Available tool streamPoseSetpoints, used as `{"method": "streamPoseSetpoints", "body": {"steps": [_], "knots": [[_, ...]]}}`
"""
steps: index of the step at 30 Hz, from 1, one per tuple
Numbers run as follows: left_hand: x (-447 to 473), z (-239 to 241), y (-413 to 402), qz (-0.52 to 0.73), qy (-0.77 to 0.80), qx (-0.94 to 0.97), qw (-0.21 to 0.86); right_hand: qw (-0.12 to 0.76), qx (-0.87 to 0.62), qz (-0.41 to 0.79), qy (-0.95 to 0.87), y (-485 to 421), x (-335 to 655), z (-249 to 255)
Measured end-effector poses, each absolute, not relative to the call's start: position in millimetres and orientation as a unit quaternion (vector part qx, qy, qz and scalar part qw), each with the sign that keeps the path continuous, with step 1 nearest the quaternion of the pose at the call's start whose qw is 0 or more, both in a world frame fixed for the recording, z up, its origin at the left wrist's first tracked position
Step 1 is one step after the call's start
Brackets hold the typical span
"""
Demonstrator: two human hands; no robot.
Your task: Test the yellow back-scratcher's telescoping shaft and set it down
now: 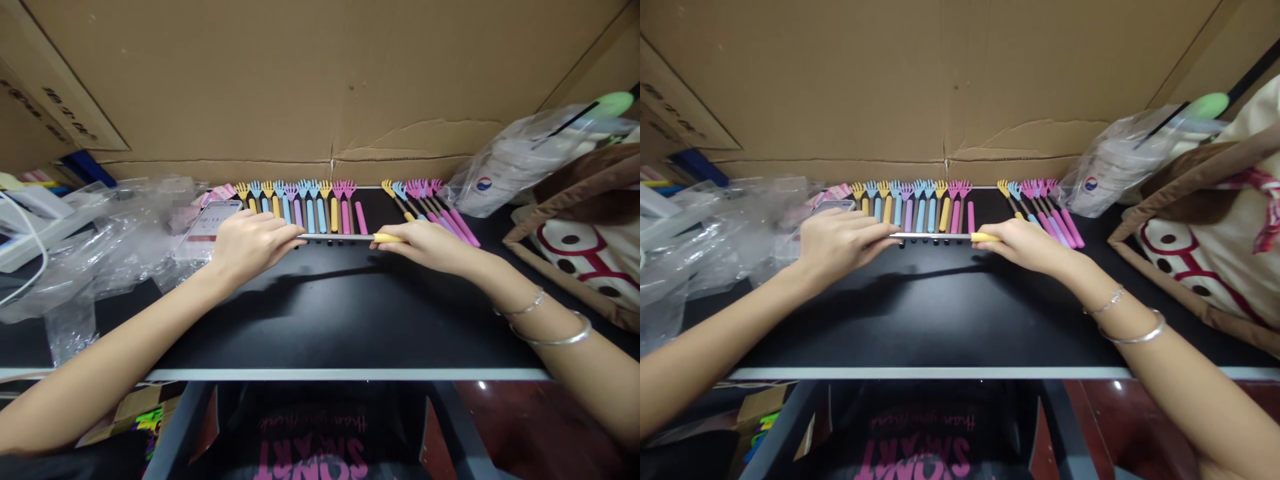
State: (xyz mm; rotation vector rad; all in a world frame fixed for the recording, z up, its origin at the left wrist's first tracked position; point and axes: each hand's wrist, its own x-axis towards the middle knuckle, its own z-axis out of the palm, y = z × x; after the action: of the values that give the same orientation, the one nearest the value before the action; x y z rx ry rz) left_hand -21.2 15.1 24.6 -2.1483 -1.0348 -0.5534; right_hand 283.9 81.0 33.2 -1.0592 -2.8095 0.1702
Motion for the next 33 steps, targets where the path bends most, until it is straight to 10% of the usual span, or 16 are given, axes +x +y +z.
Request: {"method": "streamPoseSetpoints", "body": {"steps": [11, 23, 33], "knots": [[-24.6, 20.5, 18.7, -0.198, -0.429, -0.831, 0.294, 0.055, -0.388, -0.08, -0.916, 71.9, 279.1, 31.4], [-13.7, 27.0, 15.0, -0.138, -0.542, -0.823, -0.102, 0.129, -0.324, -0.293, -0.89, 70.9, 276.9, 34.6], [-18.9, 13.1, 17.7, -0.222, -0.503, -0.819, 0.163, 0.116, -0.386, -0.167, -0.9, 70.9, 278.2, 29.2]]}}
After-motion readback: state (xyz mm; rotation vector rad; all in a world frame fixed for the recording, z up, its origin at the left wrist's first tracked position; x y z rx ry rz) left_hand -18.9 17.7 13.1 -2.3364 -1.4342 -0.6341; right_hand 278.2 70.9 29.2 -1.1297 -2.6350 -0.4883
